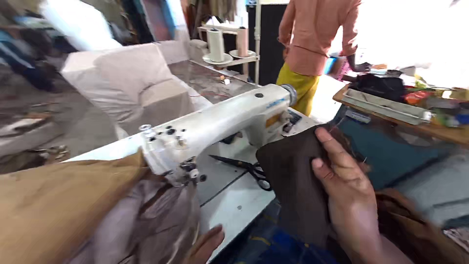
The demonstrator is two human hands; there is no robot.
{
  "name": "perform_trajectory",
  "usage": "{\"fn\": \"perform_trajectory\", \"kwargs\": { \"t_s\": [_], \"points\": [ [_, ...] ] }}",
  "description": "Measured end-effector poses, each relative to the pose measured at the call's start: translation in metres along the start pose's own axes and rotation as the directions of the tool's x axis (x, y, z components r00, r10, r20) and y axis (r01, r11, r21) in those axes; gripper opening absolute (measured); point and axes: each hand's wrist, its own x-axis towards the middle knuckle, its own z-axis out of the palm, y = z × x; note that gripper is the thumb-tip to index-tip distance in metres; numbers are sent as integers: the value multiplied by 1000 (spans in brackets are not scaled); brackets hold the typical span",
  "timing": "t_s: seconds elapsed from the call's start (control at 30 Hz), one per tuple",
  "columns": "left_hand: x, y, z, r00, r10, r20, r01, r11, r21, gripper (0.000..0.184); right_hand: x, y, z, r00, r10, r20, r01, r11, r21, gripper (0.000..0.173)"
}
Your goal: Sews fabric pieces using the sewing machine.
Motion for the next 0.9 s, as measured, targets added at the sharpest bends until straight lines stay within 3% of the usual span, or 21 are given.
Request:
{"fn": "perform_trajectory", "kwargs": {
  "t_s": [0.07,0.1,0.2,0.23,0.3,0.37,0.47,0.57,0.63,0.7,0.8,0.9],
  "points": [
    [13,8,13,988,87,-131,-70,990,126,84,-16,1,38,982,-91,164,84,995,53,43],
    [17,9,20,960,139,-243,-87,973,215,82,-23,0,54,960,-134,246,116,990,83,45],
    [25,1,15,740,293,-605,-141,948,286,35,-29,-11,86,884,-233,405,195,972,133,53],
    [24,4,-1,688,296,-663,-187,955,232,24,-25,-11,93,868,-281,409,267,959,91,51],
    [18,26,-41,639,208,-741,-200,974,102,21,-8,-4,106,816,-409,408,471,880,-58,42],
    [17,61,-76,579,74,-812,-40,997,62,28,11,1,118,768,-474,430,599,770,-221,39],
    [12,98,-116,573,26,-819,182,971,158,26,35,6,136,762,-444,471,620,708,-336,49],
    [-1,109,-147,626,18,-780,298,918,260,20,45,13,157,775,-361,519,566,762,-314,54],
    [-11,110,-161,653,-19,-757,330,907,262,16,47,15,167,738,-285,612,522,816,-249,61],
    [-19,112,-168,641,-68,-765,368,902,228,15,48,11,177,647,-195,737,464,867,-178,61],
    [-27,118,-171,591,-127,-797,415,895,165,16,49,1,190,428,-47,903,338,934,-111,60],
    [-35,125,-176,528,-121,-840,405,906,123,17,43,-8,203,224,62,973,326,936,-135,50]
  ]
}}
